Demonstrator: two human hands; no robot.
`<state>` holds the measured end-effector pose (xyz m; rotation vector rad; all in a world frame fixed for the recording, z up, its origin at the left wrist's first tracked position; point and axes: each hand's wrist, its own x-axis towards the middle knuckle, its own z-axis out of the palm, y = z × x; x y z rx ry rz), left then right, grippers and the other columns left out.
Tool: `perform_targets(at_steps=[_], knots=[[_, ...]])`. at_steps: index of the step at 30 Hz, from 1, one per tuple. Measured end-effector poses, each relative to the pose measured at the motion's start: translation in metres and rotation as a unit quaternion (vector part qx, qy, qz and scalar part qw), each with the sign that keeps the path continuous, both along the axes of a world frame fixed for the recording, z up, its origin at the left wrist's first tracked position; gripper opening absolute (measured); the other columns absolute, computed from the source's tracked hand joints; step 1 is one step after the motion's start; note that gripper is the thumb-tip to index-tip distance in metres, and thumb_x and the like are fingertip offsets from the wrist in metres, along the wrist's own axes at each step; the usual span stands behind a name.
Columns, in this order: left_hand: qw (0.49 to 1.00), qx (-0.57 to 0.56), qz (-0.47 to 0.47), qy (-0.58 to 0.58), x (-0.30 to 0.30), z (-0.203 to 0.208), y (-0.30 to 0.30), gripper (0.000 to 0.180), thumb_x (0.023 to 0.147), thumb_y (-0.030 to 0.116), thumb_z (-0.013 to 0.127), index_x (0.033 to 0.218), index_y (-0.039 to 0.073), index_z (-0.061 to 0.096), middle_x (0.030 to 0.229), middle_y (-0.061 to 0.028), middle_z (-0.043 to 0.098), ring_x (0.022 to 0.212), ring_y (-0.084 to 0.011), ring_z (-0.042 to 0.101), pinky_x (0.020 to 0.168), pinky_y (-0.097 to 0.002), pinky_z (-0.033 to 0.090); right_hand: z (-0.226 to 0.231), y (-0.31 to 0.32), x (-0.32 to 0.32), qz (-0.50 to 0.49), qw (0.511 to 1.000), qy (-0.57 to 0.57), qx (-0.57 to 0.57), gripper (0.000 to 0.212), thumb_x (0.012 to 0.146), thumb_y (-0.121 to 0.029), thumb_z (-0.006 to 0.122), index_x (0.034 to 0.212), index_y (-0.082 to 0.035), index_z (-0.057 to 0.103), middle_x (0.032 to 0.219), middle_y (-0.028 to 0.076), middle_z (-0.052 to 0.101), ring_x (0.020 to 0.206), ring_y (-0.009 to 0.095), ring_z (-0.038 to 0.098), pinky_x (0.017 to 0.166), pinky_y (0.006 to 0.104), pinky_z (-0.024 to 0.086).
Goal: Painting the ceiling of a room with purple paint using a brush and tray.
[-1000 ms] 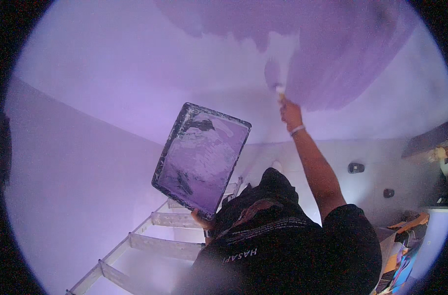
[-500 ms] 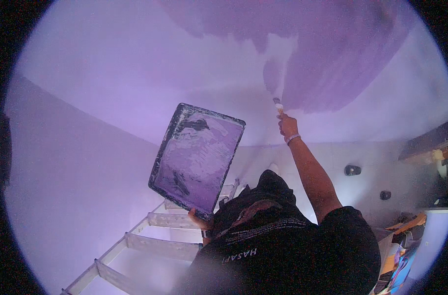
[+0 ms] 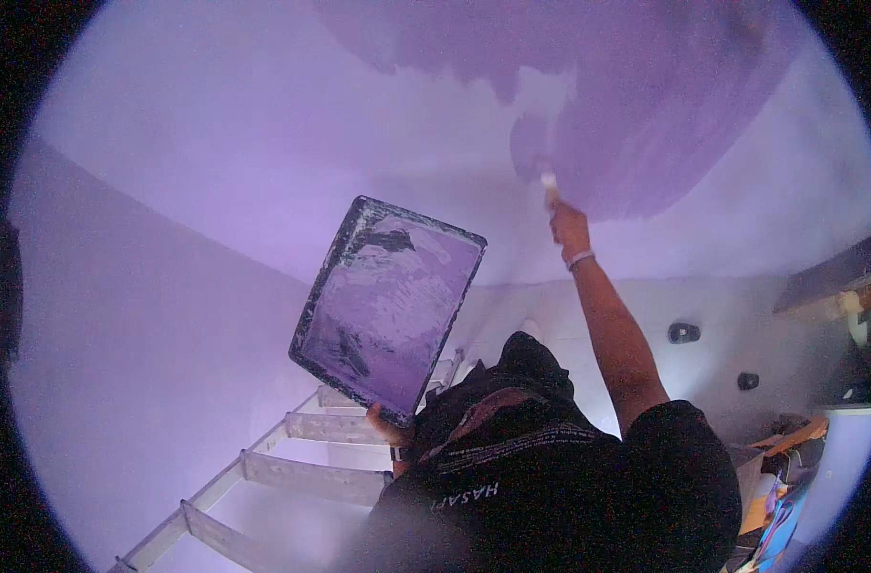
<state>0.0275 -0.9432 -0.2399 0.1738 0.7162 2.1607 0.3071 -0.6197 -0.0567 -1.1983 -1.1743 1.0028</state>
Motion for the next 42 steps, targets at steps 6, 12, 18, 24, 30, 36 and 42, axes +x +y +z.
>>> perform_targets(at_steps=[6, 12, 18, 24, 30, 36, 42], knots=[[1.000, -0.010, -0.004, -0.002, -0.003, -0.007, 0.001, 0.063, 0.070, 0.041, 0.053, 0.119, 0.002, 0.045, 0.115, -0.0100, 0.051, 0.105, -0.0271, 0.048, 0.089, -0.0391, 0.038, 0.022, 0.005, -0.003, 0.053, 0.995, 0.079, -0.031, 0.016, 0.087, -0.013, 0.047, 0.093, -0.004, 0.060, 0.055, -0.007, 0.036, 0.042, 0.003, 0.031, 0.036, 0.0201, 0.021], [0.999, 0.012, 0.042, -0.008, -0.008, -0.024, -0.019, 0.062, 0.070, 0.039, 0.055, 0.118, 0.002, 0.046, 0.115, -0.0103, 0.050, 0.105, -0.0265, 0.048, 0.089, -0.0395, 0.037, 0.116, -0.093, -0.034, 0.103, 0.953, 0.155, 0.240, 0.021, 0.091, -0.016, 0.043, 0.095, -0.002, 0.058, 0.056, -0.007, 0.033, 0.045, 0.002, 0.028, 0.040, 0.0180, 0.021], [0.996, -0.030, 0.032, 0.072, -0.043, -0.098, -0.030, 0.051, 0.074, 0.028, 0.054, 0.117, 0.002, 0.047, 0.112, -0.0098, 0.052, 0.104, -0.0241, 0.050, 0.090, -0.0381, 0.039, 0.060, -0.162, -0.103, 0.250, 0.855, -0.317, 0.325, 0.024, 0.089, -0.018, 0.048, 0.104, -0.002, 0.058, 0.052, -0.001, 0.036, 0.045, 0.012, 0.041, 0.045, 0.0277, 0.035], [0.999, 0.031, -0.026, 0.032, -0.054, -0.071, -0.063, 0.055, 0.076, 0.021, 0.053, 0.126, 0.005, 0.038, 0.119, -0.0099, 0.047, 0.108, -0.0230, 0.047, 0.092, -0.0344, 0.039, 0.013, -0.229, -0.191, 0.280, 0.600, -0.547, 0.513, 0.026, 0.082, -0.019, 0.056, 0.106, -0.008, 0.060, 0.071, 0.007, 0.053, 0.067, 0.025, 0.055, 0.057, 0.0370, 0.043], [0.989, 0.091, 0.019, 0.115, -0.046, -0.087, -0.081, 0.070, 0.075, 0.015, 0.051, 0.137, 0.005, 0.021, 0.129, -0.0102, 0.039, 0.116, -0.0212, 0.041, 0.095, -0.0311, 0.035, -0.008, -0.279, -0.257, 0.313, 0.456, -0.558, 0.619, 0.023, 0.079, -0.014, 0.056, 0.101, -0.008, 0.061, 0.073, 0.007, 0.052, 0.070, 0.023, 0.055, 0.059, 0.0356, 0.045], [0.977, 0.082, 0.049, 0.189, -0.025, -0.083, -0.110, 0.071, 0.074, 0.010, 0.047, 0.138, 0.005, 0.017, 0.131, -0.0080, 0.036, 0.117, -0.0187, 0.038, 0.095, -0.0293, 0.033, -0.052, -0.311, -0.285, 0.267, 0.407, -0.557, 0.673, 0.018, 0.078, -0.011, 0.054, 0.093, -0.004, 0.060, 0.075, 0.008, 0.054, 0.070, 0.022, 0.057, 0.058, 0.0353, 0.047], [0.986, 0.097, 0.023, 0.133, -0.019, -0.093, -0.125, 0.071, 0.073, 0.009, 0.048, 0.138, 0.005, 0.019, 0.129, -0.0081, 0.037, 0.117, -0.0179, 0.036, 0.094, -0.0280, 0.033, -0.070, -0.322, -0.262, 0.436, 0.376, -0.583, 0.572, 0.020, 0.077, -0.013, 0.055, 0.095, -0.009, 0.062, 0.072, 0.009, 0.055, 0.067, 0.025, 0.058, 0.059, 0.0377, 0.047]])
